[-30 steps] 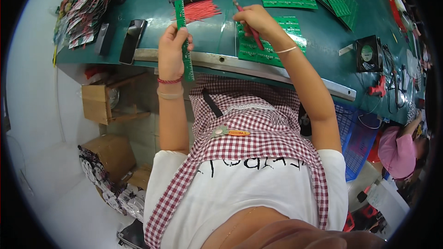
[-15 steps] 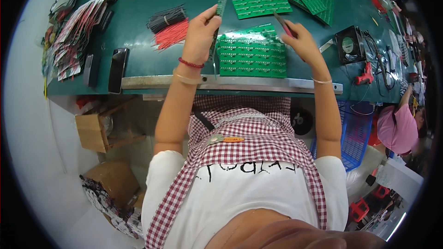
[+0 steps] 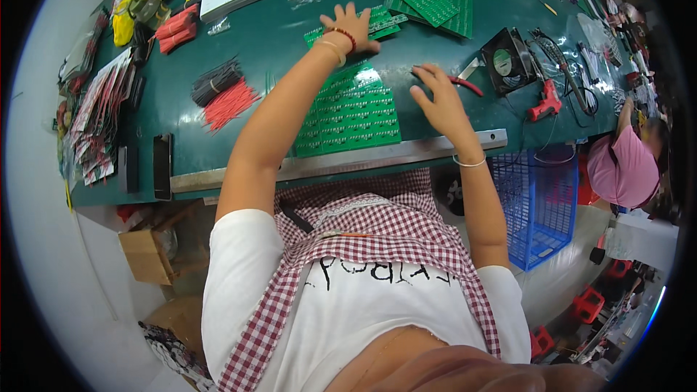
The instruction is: Cutting and organizing circuit board components and wire bundles on a factory assembly line.
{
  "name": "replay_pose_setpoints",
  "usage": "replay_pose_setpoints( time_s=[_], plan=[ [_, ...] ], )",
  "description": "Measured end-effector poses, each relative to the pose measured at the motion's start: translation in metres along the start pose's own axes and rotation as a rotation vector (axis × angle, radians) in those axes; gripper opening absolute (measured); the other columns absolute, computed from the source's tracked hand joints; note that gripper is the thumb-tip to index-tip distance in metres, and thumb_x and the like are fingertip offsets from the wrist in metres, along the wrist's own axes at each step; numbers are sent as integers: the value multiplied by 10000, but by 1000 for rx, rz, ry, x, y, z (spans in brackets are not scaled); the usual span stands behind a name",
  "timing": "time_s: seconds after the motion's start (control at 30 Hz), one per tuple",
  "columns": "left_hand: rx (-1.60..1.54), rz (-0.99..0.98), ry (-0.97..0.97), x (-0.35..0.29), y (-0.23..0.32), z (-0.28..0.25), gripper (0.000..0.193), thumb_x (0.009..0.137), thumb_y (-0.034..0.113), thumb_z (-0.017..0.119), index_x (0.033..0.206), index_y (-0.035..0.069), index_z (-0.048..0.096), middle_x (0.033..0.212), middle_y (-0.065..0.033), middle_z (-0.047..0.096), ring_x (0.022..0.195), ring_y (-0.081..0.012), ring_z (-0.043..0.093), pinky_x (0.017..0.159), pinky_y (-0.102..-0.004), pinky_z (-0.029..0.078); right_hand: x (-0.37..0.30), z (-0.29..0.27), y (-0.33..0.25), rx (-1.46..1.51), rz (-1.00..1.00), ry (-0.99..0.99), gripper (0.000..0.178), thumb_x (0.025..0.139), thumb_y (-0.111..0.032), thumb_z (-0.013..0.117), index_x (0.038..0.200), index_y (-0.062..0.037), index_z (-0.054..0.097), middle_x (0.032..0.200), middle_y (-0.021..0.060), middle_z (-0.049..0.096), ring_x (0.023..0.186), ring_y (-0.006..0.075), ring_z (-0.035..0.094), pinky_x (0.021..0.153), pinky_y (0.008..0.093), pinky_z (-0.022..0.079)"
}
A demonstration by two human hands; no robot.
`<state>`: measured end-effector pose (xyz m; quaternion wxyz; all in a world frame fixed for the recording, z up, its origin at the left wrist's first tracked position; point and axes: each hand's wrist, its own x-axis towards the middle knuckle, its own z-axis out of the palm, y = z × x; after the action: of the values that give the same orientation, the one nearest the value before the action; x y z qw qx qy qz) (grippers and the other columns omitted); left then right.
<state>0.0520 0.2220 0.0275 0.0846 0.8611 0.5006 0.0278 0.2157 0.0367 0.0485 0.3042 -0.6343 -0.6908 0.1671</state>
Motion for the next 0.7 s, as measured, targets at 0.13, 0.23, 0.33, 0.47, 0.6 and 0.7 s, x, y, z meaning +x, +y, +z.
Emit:
replay_pose_setpoints(
  time_s=[0.13,0.23,0.33,0.47,0.6,0.7],
  plan=[
    [21,26,13,6,-16,6,825,677,513,709,1363,180,395,1260,-164,442,1176,-352,404,941,-563,331,-8,-7,7,128,26,12,329,847,-144,575,1141,3,564,1187,151,541,1108,299,526,941,333,401],
    [-105,53,58,6,-31,0,823,669,519,716,1352,179,407,1206,-156,458,1141,-330,423,883,-509,393,-10,-16,4,187,50,46,280,848,-110,559,1100,8,585,1125,141,583,1076,284,550,930,319,405],
    [-55,27,243,26,-40,-14,791,688,553,681,1338,180,427,1189,-161,467,1137,-334,424,877,-511,392,-16,-36,-36,313,26,45,235,847,-92,549,1047,18,604,1065,138,610,1034,266,572,912,312,411],
    [-26,-191,116,88,-36,-18,836,691,630,636,1322,121,431,1235,-199,445,1186,-359,396,915,-521,366,-13,-98,-121,665,-234,-237,165,872,-106,525,940,29,592,911,150,602,807,249,596,741,324,468],
    [-87,-197,419,114,-31,-11,767,762,551,615,1298,35,428,1362,-254,334,1234,-411,356,973,-476,367,-14,-125,-179,1151,-257,-535,299,920,-206,476,963,71,578,903,148,621,712,242,603,621,303,478],
    [-129,-46,475,99,-6,-38,599,772,429,632,1262,110,504,1372,-249,342,1259,-420,307,1024,-491,303,-11,-130,-209,1020,-472,-518,335,934,-238,462,1027,71,552,910,138,628,681,223,618,565,280,476]
  ],
)
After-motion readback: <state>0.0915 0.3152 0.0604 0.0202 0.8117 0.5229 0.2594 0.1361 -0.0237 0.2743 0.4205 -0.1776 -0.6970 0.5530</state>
